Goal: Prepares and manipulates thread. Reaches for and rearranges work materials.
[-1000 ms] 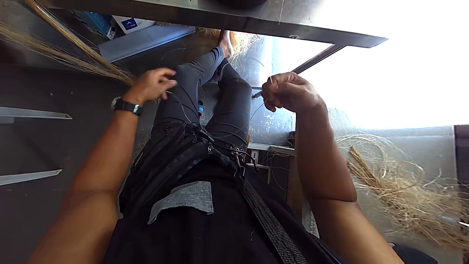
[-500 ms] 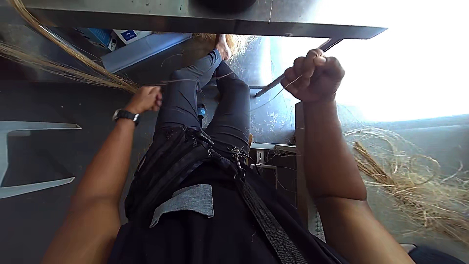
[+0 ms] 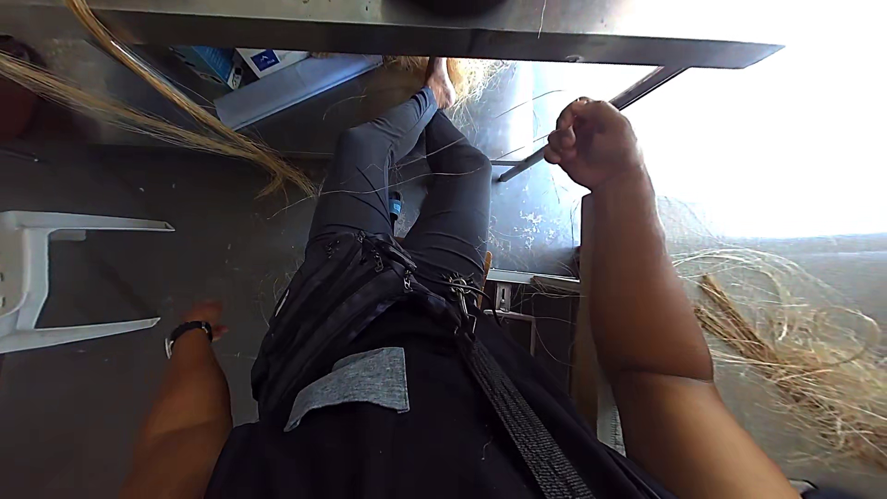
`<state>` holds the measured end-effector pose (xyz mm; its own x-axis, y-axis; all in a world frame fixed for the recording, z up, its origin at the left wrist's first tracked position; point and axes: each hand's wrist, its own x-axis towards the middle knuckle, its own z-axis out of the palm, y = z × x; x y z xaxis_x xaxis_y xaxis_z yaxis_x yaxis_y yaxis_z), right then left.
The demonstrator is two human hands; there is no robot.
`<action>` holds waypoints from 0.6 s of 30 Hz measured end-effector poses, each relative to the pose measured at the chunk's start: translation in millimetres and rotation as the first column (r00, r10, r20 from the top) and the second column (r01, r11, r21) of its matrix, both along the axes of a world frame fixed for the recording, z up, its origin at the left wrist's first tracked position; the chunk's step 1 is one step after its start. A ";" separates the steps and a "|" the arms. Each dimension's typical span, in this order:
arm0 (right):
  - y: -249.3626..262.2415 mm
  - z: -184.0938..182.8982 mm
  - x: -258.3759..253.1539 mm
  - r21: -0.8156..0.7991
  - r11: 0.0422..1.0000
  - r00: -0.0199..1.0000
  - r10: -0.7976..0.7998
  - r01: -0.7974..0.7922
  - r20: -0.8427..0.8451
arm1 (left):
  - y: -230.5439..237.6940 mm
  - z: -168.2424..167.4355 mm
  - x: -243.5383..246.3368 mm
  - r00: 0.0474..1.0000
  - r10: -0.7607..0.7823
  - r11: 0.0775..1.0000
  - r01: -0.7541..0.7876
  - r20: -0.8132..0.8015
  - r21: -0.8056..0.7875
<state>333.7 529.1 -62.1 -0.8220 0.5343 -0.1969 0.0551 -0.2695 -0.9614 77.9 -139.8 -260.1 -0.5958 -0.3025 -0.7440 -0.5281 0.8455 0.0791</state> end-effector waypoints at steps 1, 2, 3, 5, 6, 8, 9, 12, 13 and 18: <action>-1.8 0.0 -0.6 -0.006 1.000 1.000 -0.006 0.006 0.030 | 13.0 3.0 -7.0 0.999 -0.033 0.998 0.035 -0.032 0.042; -3.4 -0.5 -1.5 -0.003 1.000 0.999 -0.007 0.008 0.052 | 28.0 4.9 -17.6 0.995 -0.065 0.993 0.072 -0.079 0.089; -4.9 -0.8 -2.5 0.006 1.000 0.997 -0.004 0.004 0.071 | 46.4 9.2 -29.7 0.985 -0.102 0.982 0.122 -0.136 0.141; -7.9 -1.8 -3.8 0.034 0.999 0.994 0.003 -0.006 0.109 | 98.9 33.9 -50.0 0.943 -0.188 0.938 0.256 -0.274 0.235; -9.5 -2.0 -4.2 0.048 0.999 0.991 0.009 -0.016 0.131 | 130.1 49.8 -57.1 0.907 -0.238 0.899 0.341 -0.349 0.273; -11.4 -3.1 -4.6 0.061 0.998 0.988 0.021 -0.030 0.156 | 193.4 80.1 -63.7 0.795 -0.351 0.783 0.539 -0.495 0.310; -12.2 -3.3 -5.0 0.062 0.997 0.986 0.023 -0.034 0.167 | 223.0 92.2 -64.1 0.714 -0.412 0.704 0.644 -0.567 0.299; -13.1 -3.2 -5.5 0.076 0.996 0.979 0.031 -0.046 0.199 | 295.8 113.3 -52.7 0.402 -0.575 0.451 0.882 -0.713 0.134; -13.1 -3.3 -5.8 0.077 0.996 0.979 0.033 -0.049 0.201 | 313.6 114.0 -46.2 0.321 -0.635 0.395 0.916 -0.702 0.062; -10.8 -4.9 -5.3 0.081 0.995 0.980 0.044 -0.060 0.193 | 339.8 88.2 -17.8 0.173 -0.850 0.264 0.957 -0.498 -0.118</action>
